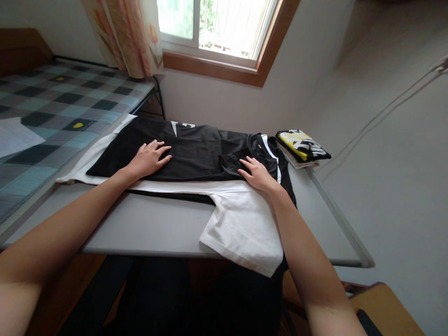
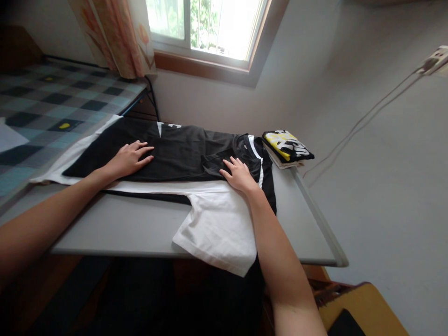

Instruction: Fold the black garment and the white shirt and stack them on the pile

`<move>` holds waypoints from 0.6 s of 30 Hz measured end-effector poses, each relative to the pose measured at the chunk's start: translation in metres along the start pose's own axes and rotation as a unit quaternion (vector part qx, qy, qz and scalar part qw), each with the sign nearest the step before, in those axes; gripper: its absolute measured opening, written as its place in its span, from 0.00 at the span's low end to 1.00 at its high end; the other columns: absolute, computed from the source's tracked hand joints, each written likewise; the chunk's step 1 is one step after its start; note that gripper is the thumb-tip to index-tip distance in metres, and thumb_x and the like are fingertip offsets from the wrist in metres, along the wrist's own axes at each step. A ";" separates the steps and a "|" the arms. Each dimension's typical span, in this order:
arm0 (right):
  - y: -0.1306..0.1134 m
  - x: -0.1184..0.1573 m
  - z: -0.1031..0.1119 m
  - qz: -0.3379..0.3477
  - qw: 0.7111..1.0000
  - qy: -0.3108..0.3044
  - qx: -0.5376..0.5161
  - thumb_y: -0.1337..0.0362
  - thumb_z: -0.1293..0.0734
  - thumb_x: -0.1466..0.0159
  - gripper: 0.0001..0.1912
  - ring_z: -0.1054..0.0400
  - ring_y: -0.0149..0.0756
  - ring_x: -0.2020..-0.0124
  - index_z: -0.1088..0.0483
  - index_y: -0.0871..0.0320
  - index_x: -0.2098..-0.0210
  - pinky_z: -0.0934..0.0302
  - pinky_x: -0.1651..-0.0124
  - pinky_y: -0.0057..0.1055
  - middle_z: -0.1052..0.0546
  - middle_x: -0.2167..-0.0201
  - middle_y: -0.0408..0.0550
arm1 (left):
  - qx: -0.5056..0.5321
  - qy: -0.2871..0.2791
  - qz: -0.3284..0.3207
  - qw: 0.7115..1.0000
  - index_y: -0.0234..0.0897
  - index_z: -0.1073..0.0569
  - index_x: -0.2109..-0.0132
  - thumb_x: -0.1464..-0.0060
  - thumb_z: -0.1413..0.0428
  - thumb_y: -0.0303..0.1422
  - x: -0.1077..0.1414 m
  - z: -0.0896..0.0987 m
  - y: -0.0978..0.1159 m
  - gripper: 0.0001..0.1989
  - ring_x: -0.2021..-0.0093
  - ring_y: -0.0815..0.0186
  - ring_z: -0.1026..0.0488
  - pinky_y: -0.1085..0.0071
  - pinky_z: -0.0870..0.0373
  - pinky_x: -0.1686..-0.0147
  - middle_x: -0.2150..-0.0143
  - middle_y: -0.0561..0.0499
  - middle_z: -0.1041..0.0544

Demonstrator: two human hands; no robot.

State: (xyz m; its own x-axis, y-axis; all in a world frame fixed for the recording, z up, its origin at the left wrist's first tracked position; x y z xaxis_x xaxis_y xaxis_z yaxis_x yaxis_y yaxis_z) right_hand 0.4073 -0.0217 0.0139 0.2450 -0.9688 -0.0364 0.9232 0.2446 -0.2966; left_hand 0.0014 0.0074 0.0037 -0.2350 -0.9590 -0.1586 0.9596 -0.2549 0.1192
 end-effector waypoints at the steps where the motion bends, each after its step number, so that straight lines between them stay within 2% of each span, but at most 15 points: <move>1: 0.000 0.000 0.000 0.000 1.000 0.000 0.000 0.51 0.37 0.28 0.30 0.52 0.55 0.26 0.36 0.57 0.31 0.54 0.27 0.54 0.42 0.27 0.59 | -0.001 -0.001 0.001 1.000 0.42 0.34 0.31 0.32 0.56 0.47 0.000 0.000 0.000 0.29 0.26 0.49 0.47 0.48 0.51 0.30 0.28 0.43 0.38; 9: -0.001 -0.001 0.000 -0.002 1.000 0.001 -0.002 0.52 0.37 0.29 0.31 0.52 0.57 0.26 0.36 0.58 0.31 0.54 0.28 0.56 0.42 0.27 0.59 | -0.005 -0.001 -0.002 1.000 0.38 0.34 0.31 0.32 0.56 0.45 0.001 0.003 0.003 0.29 0.26 0.48 0.47 0.47 0.50 0.30 0.27 0.41 0.39; 18: -0.001 -0.001 0.001 -0.002 1.000 0.001 0.003 0.52 0.37 0.29 0.31 0.51 0.57 0.26 0.36 0.58 0.31 0.53 0.28 0.56 0.42 0.27 0.60 | -0.008 0.005 -0.007 1.000 0.40 0.33 0.31 0.32 0.56 0.46 0.000 0.001 0.002 0.28 0.27 0.48 0.46 0.47 0.49 0.30 0.28 0.42 0.37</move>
State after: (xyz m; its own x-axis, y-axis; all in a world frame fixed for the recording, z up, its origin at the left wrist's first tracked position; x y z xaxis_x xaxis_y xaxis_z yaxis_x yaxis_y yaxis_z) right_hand 0.4062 -0.0216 0.0151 0.2418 -0.9696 -0.0367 0.9258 0.2419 -0.2905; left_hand 0.0026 0.0066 0.0051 -0.2465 -0.9542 -0.1695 0.9586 -0.2658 0.1020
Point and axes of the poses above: each hand's wrist, its own x-axis away from the middle knuckle, its own z-axis out of the back of the hand, y = z × x, the point moved 1 cm from there along -x, towards the middle knuckle
